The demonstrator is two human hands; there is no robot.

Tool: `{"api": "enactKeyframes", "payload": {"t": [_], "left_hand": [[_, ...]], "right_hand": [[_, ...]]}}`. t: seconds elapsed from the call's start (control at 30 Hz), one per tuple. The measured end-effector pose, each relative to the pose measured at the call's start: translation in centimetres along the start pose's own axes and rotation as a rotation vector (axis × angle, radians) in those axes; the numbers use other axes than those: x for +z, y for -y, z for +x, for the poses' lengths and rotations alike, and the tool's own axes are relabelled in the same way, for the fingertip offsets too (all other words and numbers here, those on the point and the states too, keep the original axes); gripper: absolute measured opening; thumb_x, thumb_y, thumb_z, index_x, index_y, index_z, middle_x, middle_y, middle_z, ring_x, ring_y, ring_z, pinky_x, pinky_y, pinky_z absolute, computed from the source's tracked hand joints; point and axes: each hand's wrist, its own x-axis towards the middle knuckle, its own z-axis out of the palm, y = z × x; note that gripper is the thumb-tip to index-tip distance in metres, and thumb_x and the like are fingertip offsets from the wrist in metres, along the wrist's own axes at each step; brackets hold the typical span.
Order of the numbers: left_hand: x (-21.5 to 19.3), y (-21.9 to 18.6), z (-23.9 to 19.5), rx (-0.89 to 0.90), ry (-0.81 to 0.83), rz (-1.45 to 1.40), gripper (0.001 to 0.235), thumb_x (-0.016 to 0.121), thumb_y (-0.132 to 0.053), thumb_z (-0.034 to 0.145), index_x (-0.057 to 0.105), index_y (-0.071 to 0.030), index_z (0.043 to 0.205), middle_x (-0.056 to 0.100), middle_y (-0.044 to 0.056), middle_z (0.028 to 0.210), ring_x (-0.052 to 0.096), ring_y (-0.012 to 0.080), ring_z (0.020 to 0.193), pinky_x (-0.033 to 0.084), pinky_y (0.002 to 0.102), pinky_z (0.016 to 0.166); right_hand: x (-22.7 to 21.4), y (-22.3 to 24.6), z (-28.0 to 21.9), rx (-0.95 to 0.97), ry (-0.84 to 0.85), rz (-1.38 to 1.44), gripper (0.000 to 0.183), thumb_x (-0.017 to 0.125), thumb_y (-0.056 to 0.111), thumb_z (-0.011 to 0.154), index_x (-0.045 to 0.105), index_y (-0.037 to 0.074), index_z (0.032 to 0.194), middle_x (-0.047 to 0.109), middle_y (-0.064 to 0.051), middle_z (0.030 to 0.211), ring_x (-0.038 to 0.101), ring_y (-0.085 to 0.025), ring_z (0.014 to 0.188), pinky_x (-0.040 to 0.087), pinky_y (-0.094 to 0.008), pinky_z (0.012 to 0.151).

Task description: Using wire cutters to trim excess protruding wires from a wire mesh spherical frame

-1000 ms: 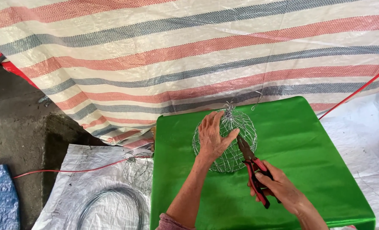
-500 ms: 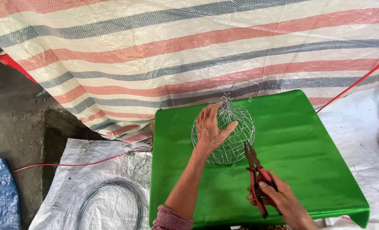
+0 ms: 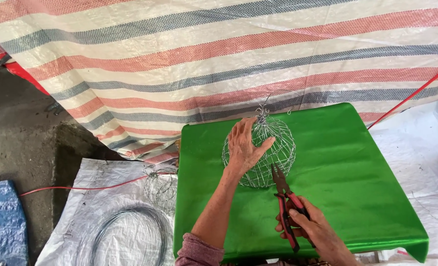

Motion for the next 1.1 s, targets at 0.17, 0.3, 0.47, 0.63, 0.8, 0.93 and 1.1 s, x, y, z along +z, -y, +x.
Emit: {"api": "enactKeyframes", "payload": {"t": [0.17, 0.3, 0.47, 0.63, 0.8, 0.93, 1.1], "left_hand": [[-0.1, 0.0, -0.1, -0.006, 0.012, -0.007, 0.086, 0.044, -0.079, 0.089, 0.049, -0.014, 0.144, 0.057, 0.014, 0.137, 0.054, 0.0318, 0.128, 0.043, 0.057, 0.108], [-0.2, -0.1, -0.1, 0.000, 0.007, 0.010, 0.084, 0.047, -0.077, 0.089, 0.050, -0.014, 0.144, 0.057, 0.013, 0.137, 0.054, 0.0325, 0.127, 0.045, 0.057, 0.104], [-0.7, -0.5, -0.1, 0.000, 0.014, -0.003, 0.085, 0.046, -0.078, 0.089, 0.051, -0.012, 0.144, 0.058, 0.014, 0.138, 0.055, 0.0344, 0.128, 0.044, 0.059, 0.105], [-0.7, -0.5, -0.2, -0.036, 0.057, -0.006, 0.089, 0.044, -0.080, 0.088, 0.048, -0.013, 0.147, 0.054, 0.016, 0.141, 0.051, 0.0359, 0.132, 0.040, 0.062, 0.109], [-1.1, -0.8, -0.2, -0.040, 0.067, -0.019, 0.087, 0.049, -0.078, 0.087, 0.048, -0.014, 0.146, 0.054, 0.015, 0.143, 0.050, 0.0368, 0.134, 0.040, 0.062, 0.109], [-1.6, -0.9, 0.1, -0.074, 0.146, -0.060, 0.093, 0.030, -0.084, 0.087, 0.044, -0.014, 0.148, 0.051, 0.016, 0.146, 0.046, 0.0358, 0.138, 0.033, 0.062, 0.115], [-1.8, -0.6, -0.2, -0.010, 0.105, -0.056, 0.067, 0.029, -0.063, 0.104, 0.044, -0.015, 0.147, 0.054, 0.014, 0.143, 0.052, 0.0330, 0.130, 0.042, 0.055, 0.105]], "right_hand": [[0.6, 0.0, 0.5, -0.044, 0.034, -0.039, 0.042, 0.054, 0.010, 0.097, 0.061, -0.007, 0.135, 0.075, -0.036, 0.106, 0.077, -0.049, 0.090, 0.065, -0.058, 0.081], [0.7, -0.3, 1.3, -0.064, 0.041, -0.023, 0.036, 0.055, 0.009, 0.097, 0.062, -0.008, 0.128, 0.074, -0.035, 0.103, 0.077, -0.049, 0.088, 0.065, -0.058, 0.078], [1.0, -0.3, 1.8, -0.101, 0.060, -0.014, 0.038, 0.056, 0.010, 0.097, 0.062, -0.006, 0.130, 0.075, -0.034, 0.101, 0.077, -0.048, 0.087, 0.066, -0.057, 0.077], [1.4, 0.2, 2.6, -0.118, 0.083, 0.002, 0.040, 0.057, 0.010, 0.096, 0.060, -0.007, 0.132, 0.074, -0.036, 0.102, 0.077, -0.049, 0.087, 0.066, -0.058, 0.077], [1.8, 0.2, 3.3, -0.083, 0.054, 0.064, 0.046, 0.054, 0.009, 0.097, 0.055, -0.006, 0.140, 0.074, -0.038, 0.108, 0.074, -0.050, 0.091, 0.063, -0.059, 0.080], [1.8, -0.9, 4.4, -0.120, 0.058, 0.105, 0.045, 0.057, 0.010, 0.095, 0.057, -0.007, 0.136, 0.074, -0.038, 0.104, 0.074, -0.048, 0.085, 0.064, -0.059, 0.075], [1.8, -2.8, 5.5, -0.154, 0.094, 0.240, 0.044, 0.057, 0.012, 0.096, 0.054, -0.005, 0.136, 0.071, -0.036, 0.103, 0.071, -0.046, 0.081, 0.061, -0.056, 0.064]]}}
